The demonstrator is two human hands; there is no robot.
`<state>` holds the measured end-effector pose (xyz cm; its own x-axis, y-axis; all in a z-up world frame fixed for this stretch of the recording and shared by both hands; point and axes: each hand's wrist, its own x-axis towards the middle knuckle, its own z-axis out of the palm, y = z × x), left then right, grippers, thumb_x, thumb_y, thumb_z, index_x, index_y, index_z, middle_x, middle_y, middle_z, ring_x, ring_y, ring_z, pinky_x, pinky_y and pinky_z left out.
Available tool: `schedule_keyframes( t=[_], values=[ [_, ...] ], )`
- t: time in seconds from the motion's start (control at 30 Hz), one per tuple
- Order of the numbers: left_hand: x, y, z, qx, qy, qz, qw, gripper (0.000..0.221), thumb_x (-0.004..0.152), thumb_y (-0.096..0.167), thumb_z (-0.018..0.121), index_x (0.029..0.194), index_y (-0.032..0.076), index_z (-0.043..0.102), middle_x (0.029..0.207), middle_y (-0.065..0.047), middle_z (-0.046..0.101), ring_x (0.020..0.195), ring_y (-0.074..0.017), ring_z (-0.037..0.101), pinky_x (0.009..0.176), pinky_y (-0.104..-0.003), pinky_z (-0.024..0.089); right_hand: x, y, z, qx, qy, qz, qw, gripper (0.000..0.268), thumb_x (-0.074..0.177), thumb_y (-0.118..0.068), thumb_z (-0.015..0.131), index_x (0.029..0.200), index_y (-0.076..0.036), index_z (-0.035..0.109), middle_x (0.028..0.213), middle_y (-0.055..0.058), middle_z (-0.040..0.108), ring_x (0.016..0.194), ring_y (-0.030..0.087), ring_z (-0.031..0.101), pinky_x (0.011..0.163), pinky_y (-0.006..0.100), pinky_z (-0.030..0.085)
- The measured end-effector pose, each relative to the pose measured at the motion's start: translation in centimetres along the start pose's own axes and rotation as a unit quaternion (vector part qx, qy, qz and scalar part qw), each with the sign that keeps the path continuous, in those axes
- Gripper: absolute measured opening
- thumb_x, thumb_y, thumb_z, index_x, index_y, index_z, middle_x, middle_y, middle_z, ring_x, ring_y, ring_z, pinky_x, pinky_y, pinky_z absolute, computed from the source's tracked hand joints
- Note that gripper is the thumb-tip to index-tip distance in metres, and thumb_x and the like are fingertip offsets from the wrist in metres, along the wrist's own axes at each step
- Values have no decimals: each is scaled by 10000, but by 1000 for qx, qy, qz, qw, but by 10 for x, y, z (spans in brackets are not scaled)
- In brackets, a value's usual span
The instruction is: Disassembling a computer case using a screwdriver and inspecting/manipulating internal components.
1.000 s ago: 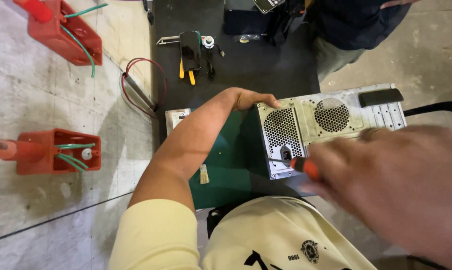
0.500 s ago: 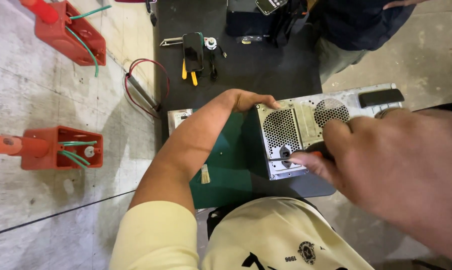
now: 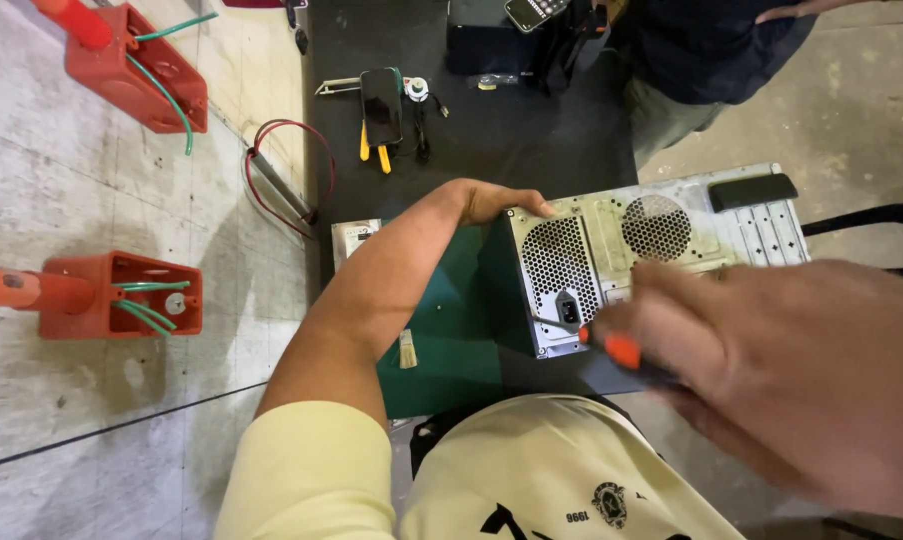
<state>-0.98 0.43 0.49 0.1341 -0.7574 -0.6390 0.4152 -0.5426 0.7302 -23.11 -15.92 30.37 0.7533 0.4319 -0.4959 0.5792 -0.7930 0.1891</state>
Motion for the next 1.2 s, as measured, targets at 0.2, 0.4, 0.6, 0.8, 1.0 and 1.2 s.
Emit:
schedule_keyframes(
  t=[0.2, 0.4, 0.6, 0.8, 1.0, 1.2],
  values=[
    [3, -2, -3, -3, -8, -7, 1000, 553, 738, 603, 657, 1043, 148, 735, 1006, -20, 789, 835, -130, 712, 783, -248, 498, 7, -12, 1, -246, 120, 79, 958, 710, 1130, -803, 222, 776, -278, 543, 549, -68, 599, 499, 200, 631, 424, 365, 350],
    [2, -2, -2, -18, -3, -12, 1000, 551, 739, 589, 670, 1036, 130, 738, 1024, -45, 791, 867, -153, 724, 883, -277, 518, 3, 1, 3, -25, 34, -38, 998, 458, 957, -566, 456, 1326, -308, 373, 1075, -49, 566, 531, 186, 769, 361, 398, 644],
    [5, -4, -4, -5, 25, -28, 999, 546, 736, 589, 666, 1039, 142, 744, 998, -24, 789, 837, -137, 718, 764, -253, 505, 2, -13, 5, -213, 155, 88, 961, 811, 1120, -892, 274, 663, -264, 507, 482, -64, 532, 481, 218, 595, 448, 376, 311],
    [2, -4, -1, -32, 23, -11, 999, 524, 733, 556, 678, 1002, 112, 752, 1007, -68, 800, 833, -177, 730, 857, -287, 535, 7, -2, -2, -47, 15, -67, 997, 298, 1016, -576, 415, 1215, -358, 457, 1047, -86, 585, 626, 241, 724, 373, 436, 653],
    [7, -6, -5, -43, -25, 1, 999, 566, 752, 540, 675, 1095, 93, 736, 1076, -79, 792, 887, -186, 735, 927, -315, 538, 4, -7, 6, -236, 174, 104, 950, 718, 1121, -855, 276, 733, -299, 512, 564, -107, 568, 536, 186, 635, 460, 350, 340],
    [1, -3, -2, -26, -3, -8, 1000, 558, 732, 570, 677, 1040, 109, 746, 1045, -64, 797, 877, -177, 733, 919, -300, 526, 1, 1, 4, -74, -62, -21, 995, 305, 1003, -653, 398, 1171, -399, 418, 987, -216, 631, 643, 226, 749, 447, 457, 582]
  ],
)
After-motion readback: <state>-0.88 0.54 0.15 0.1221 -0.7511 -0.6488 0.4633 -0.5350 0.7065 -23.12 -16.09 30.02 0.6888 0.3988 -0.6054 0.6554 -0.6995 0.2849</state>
